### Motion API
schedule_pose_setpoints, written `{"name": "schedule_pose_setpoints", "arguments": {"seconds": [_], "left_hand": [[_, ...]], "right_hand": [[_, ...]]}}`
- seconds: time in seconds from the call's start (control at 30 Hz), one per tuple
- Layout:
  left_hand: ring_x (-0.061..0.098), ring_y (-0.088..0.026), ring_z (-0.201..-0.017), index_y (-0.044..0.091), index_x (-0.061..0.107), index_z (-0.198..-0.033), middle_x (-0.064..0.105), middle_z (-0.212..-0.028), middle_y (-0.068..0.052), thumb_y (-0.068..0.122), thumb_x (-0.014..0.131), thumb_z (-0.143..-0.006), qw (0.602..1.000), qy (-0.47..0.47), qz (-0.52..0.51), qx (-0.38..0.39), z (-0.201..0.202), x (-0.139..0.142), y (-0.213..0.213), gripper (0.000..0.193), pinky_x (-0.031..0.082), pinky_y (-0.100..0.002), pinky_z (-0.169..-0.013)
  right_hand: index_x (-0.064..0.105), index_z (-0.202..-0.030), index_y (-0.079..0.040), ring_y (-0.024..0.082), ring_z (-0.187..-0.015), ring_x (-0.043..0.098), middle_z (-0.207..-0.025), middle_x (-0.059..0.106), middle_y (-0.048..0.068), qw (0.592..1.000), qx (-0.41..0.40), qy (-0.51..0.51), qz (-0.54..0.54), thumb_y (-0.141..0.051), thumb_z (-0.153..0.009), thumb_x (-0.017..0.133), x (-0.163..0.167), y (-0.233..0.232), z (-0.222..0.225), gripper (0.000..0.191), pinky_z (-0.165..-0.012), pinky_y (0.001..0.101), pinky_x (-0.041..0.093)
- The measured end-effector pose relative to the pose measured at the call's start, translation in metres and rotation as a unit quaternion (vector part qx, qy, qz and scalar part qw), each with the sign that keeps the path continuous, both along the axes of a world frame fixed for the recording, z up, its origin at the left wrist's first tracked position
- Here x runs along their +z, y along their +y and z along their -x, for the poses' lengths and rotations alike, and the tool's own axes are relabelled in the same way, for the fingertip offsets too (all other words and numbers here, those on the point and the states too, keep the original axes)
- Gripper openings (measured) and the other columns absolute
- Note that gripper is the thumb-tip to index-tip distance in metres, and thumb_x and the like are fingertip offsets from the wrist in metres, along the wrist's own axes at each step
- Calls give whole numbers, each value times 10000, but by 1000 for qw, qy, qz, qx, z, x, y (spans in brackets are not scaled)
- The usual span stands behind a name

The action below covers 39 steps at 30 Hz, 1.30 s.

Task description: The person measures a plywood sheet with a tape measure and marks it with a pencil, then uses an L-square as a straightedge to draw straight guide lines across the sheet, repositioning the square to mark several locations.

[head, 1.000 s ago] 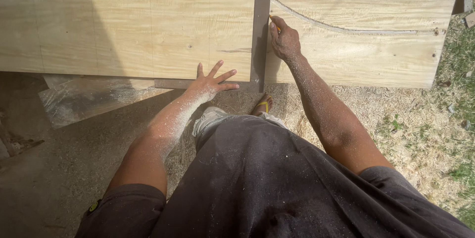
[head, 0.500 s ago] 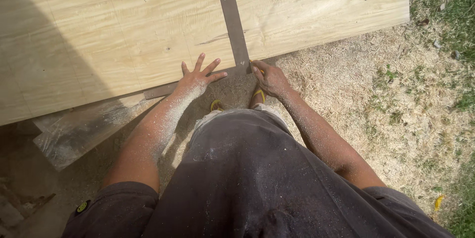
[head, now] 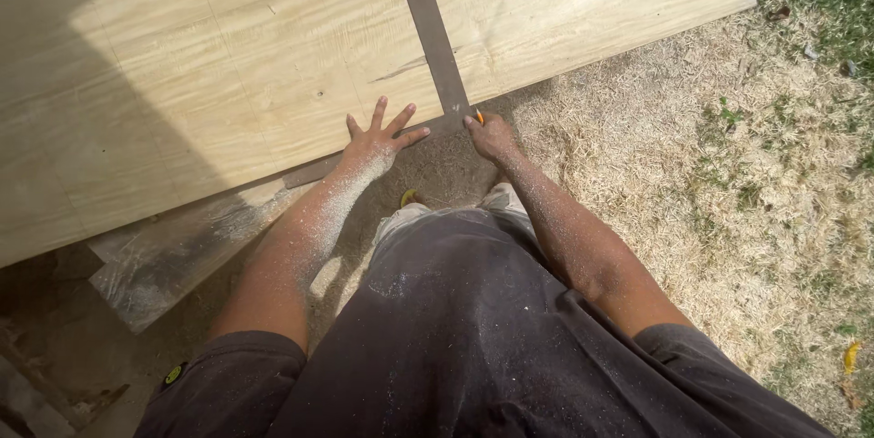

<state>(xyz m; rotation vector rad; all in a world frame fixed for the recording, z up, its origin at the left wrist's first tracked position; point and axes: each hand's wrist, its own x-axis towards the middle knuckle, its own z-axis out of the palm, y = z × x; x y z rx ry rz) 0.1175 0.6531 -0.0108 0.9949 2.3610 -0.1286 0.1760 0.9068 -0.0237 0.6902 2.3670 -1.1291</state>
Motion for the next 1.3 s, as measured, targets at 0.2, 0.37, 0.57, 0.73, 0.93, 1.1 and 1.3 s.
{"name": "schedule_pose_setpoints", "arguments": {"seconds": [0.2, 0.37, 0.57, 0.73, 0.93, 1.1, 1.3], "left_hand": [[-23, -370, -1573, 586, 220, -1558, -43, -1723, 116, -141, 499, -907, 999, 32, 1, -29, 0, -2, 17, 1015, 189, -826, -1160], [-37, -344, -1581, 596, 199, -1552, -52, -1717, 134, -138, 507, -897, 999, 19, 4, -37, 4, -5, 93, 1030, 157, -822, -1176], [-54, -330, -1591, 598, 250, -1545, -33, -1727, 149, -169, 507, -876, 999, 1, -6, -32, 11, 3, 190, 1049, 111, -818, -1190], [-74, -327, -1574, 622, 263, -1520, -47, -1713, 161, -208, 499, -841, 1000, -12, -10, 12, 6, 10, 220, 1098, 65, -802, -1203], [-45, -281, -1590, 610, 213, -1541, -47, -1719, 162, -214, 516, -828, 1000, -3, 27, -6, 6, 13, 214, 1130, 103, -737, -1247], [-9, -288, -1584, 576, 168, -1565, -51, -1718, 136, -172, 538, -846, 999, 12, 28, -20, 6, 13, 193, 1102, 180, -729, -1225], [-4, -298, -1590, 590, 171, -1561, -58, -1723, 147, -146, 560, -868, 999, 4, 38, -13, 5, 14, 193, 1083, 190, -770, -1210]], "right_hand": [[773, -1093, -62, 235, -934, 728, -961, 778, 107, 991, -47, -65, 105, -487, -938, 671, 4, 23, 20, 464, -862, 446, 587], [836, -1059, -42, 236, -872, 719, -934, 743, 151, 990, -12, -139, 11, -546, -1019, 640, -2, 97, 29, 543, -847, 414, 588], [729, -1161, -33, 221, -913, 724, -1043, 768, 151, 986, -103, -2, 131, -423, -972, 678, -10, 185, 21, 436, -844, 427, 590], [689, -1198, -37, 256, -936, 732, -1019, 735, 163, 989, -77, -74, 105, -448, -988, 615, -7, 218, 24, 467, -852, 449, 606], [679, -1227, -38, 294, -981, 733, -1008, 725, 183, 989, -37, -125, 68, -513, -1004, 598, 3, 212, 31, 530, -856, 473, 603], [659, -1223, 3, 297, -929, 735, -992, 720, 203, 985, -49, -142, 81, -512, -988, 645, -1, 194, 35, 567, -815, 469, 617], [688, -1167, -34, 241, -838, 736, -929, 722, 155, 983, -65, -129, 109, -477, -972, 653, -9, 193, 37, 485, -763, 417, 626]]}}
